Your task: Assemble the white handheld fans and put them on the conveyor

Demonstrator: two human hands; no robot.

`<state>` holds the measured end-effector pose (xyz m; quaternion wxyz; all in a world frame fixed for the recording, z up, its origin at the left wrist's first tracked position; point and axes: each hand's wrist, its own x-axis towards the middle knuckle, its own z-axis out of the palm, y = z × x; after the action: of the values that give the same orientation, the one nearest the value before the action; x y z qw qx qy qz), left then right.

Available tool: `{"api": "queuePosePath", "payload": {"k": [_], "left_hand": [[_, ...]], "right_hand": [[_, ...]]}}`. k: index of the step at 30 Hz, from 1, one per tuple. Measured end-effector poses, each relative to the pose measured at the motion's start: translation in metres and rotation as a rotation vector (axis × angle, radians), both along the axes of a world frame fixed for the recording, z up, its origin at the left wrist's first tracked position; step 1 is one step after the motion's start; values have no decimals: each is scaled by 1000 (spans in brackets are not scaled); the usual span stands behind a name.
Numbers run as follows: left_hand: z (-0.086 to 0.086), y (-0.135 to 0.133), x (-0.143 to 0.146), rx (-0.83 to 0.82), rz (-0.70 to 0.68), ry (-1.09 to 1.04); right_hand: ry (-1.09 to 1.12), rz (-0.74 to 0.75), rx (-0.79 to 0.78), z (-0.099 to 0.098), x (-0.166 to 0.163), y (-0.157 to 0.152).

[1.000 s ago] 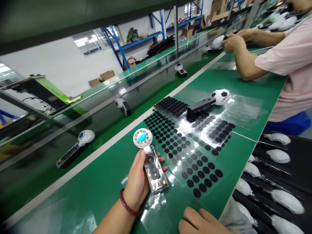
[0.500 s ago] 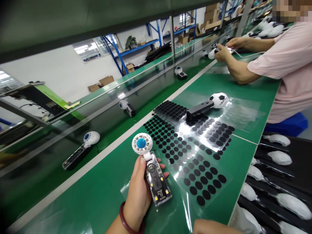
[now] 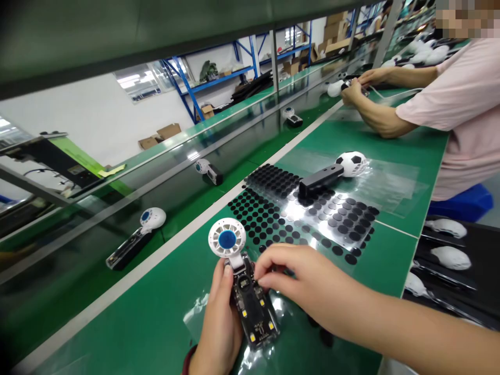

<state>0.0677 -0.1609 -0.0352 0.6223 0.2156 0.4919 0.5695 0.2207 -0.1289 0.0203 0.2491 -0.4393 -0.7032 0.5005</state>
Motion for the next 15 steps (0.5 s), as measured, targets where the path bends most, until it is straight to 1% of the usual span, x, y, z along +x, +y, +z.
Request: {"api": "queuePosePath", "payload": {"k": [3, 6, 8, 12, 15], "left_hand": [[-3, 1, -1, -18, -26, 12], [-7, 0, -2, 6, -52, 24], [-9, -1, -3, 43, -22, 28], [-5, -4, 1, 44, -7, 39], [5, -5, 12, 111, -17, 138]], "right_hand": [[126, -85, -134, -9, -11, 8], [259, -195, -196, -23, -9, 3], [289, -250, -187, -33, -5, -7], [278, -294, -66, -49, -1, -33], [374, -313, -136, -52, -1, -49]]}}
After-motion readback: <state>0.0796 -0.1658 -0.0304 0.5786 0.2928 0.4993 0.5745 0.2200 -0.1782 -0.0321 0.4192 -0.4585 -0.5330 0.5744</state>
